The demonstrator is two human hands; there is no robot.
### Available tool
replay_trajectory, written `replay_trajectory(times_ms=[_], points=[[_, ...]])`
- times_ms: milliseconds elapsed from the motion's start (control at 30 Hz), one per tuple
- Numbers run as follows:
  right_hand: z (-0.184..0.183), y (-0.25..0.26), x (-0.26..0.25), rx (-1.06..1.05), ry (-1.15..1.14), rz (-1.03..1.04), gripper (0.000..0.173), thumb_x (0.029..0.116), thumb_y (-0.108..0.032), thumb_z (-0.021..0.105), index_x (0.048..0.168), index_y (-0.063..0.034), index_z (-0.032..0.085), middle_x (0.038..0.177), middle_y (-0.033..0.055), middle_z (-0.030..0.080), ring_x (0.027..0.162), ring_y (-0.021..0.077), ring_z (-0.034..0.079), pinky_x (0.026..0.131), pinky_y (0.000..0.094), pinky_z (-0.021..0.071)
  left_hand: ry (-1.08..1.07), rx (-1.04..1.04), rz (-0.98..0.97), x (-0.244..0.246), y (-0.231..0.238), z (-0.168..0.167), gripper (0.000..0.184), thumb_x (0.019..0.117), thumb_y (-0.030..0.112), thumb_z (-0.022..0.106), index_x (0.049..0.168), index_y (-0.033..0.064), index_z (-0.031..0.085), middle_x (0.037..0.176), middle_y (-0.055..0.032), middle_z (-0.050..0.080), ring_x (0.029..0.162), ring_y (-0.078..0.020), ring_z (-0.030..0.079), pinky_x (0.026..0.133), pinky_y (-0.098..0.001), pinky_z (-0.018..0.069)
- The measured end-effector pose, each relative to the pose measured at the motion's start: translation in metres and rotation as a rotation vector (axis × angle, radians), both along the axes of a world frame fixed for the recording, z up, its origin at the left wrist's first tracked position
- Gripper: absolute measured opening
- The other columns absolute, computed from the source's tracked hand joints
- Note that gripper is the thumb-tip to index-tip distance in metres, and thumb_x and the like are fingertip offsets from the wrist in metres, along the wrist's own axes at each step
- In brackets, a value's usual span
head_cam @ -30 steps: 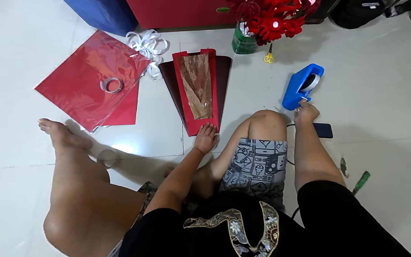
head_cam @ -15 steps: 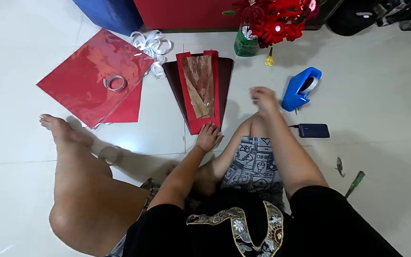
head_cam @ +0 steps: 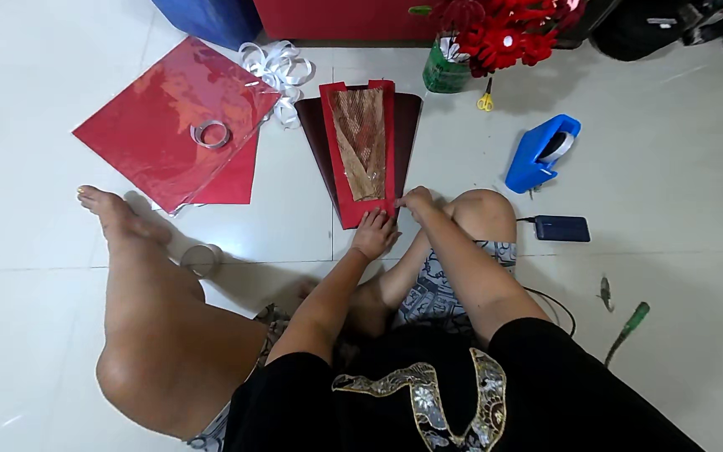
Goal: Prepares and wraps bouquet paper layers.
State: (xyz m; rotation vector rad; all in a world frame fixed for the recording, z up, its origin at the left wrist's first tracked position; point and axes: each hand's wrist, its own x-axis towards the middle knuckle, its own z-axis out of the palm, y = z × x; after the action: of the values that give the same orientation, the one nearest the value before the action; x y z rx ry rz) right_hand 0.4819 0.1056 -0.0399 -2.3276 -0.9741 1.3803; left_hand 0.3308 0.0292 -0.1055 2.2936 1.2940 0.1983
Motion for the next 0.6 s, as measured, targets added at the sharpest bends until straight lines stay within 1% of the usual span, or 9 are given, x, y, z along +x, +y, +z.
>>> replay_trajectory(times_ms=[67, 200, 367, 433, 500, 600], points=[[-0.002, 0.001, 0.0, -0.026, -0.011, 0.019, 0.06, 0.0804, -0.012, 0.087, 0.128, 0.0105, 0.059, 0.13, 0.0295, 0.06, 0.12, 0.0402, 0.058, 0.099, 0.0586, 0.048, 0.007, -0.006, -0.001, 0.0, 0.001, 0.0, 0.054, 0.1081, 0.045, 0.041, 0.148, 0.0122, 0.056, 0.154, -0.0196, 0.05, 0.15, -0.0407, 0.036, 0.124, -0.0581, 0.0232], [-0.006, 0.006, -0.001, -0.06, -0.06, 0.056, 0.062, 0.0781, -0.014, 0.089, 0.127, 0.0111, 0.06, 0.129, 0.0291, 0.061, 0.123, 0.0403, 0.059, 0.103, 0.0578, 0.048, 0.007, -0.008, -0.002, 0.0, 0.001, 0.0, 0.053, 0.1082, 0.044, 0.042, 0.148, 0.0119, 0.055, 0.154, -0.0195, 0.05, 0.15, -0.0405, 0.036, 0.124, -0.0582, 0.0232], [-0.011, 0.006, -0.001, -0.051, -0.099, 0.072, 0.055, 0.0777, -0.011, 0.087, 0.123, 0.0101, 0.062, 0.124, 0.0282, 0.064, 0.118, 0.0406, 0.062, 0.1, 0.0587, 0.0495, -0.015, 0.037, 0.008, 0.001, 0.0, -0.002, 0.053, 0.1077, 0.045, 0.043, 0.145, 0.0115, 0.059, 0.151, -0.019, 0.053, 0.148, -0.0405, 0.039, 0.122, -0.0587, 0.0264], [-0.012, 0.005, -0.001, -0.051, -0.107, 0.074, 0.058, 0.0773, -0.012, 0.087, 0.125, 0.0091, 0.061, 0.124, 0.028, 0.064, 0.119, 0.0414, 0.061, 0.099, 0.0598, 0.0499, -0.005, 0.022, 0.009, 0.001, 0.0, -0.003, 0.053, 0.1078, 0.045, 0.043, 0.146, 0.0115, 0.058, 0.152, -0.0191, 0.052, 0.149, -0.0401, 0.039, 0.123, -0.0587, 0.0257], [-0.007, 0.003, -0.002, -0.054, -0.115, 0.078, 0.061, 0.0768, -0.013, 0.086, 0.127, 0.009, 0.06, 0.126, 0.0284, 0.063, 0.12, 0.0423, 0.061, 0.1, 0.0613, 0.0498, 0.019, -0.018, 0.005, 0.001, 0.001, -0.001, 0.053, 0.108, 0.044, 0.043, 0.148, 0.012, 0.056, 0.155, -0.0186, 0.049, 0.151, -0.0392, 0.035, 0.124, -0.0583, 0.0232], [-0.005, 0.005, -0.005, -0.076, -0.155, 0.069, 0.065, 0.0764, -0.014, 0.087, 0.131, 0.0068, 0.058, 0.127, 0.027, 0.064, 0.122, 0.0412, 0.061, 0.1, 0.0601, 0.0502, 0.024, -0.02, 0.003, 0.001, 0.002, -0.003, 0.053, 0.1082, 0.044, 0.042, 0.149, 0.012, 0.055, 0.155, -0.0185, 0.049, 0.151, -0.0393, 0.035, 0.124, -0.0584, 0.0227]])
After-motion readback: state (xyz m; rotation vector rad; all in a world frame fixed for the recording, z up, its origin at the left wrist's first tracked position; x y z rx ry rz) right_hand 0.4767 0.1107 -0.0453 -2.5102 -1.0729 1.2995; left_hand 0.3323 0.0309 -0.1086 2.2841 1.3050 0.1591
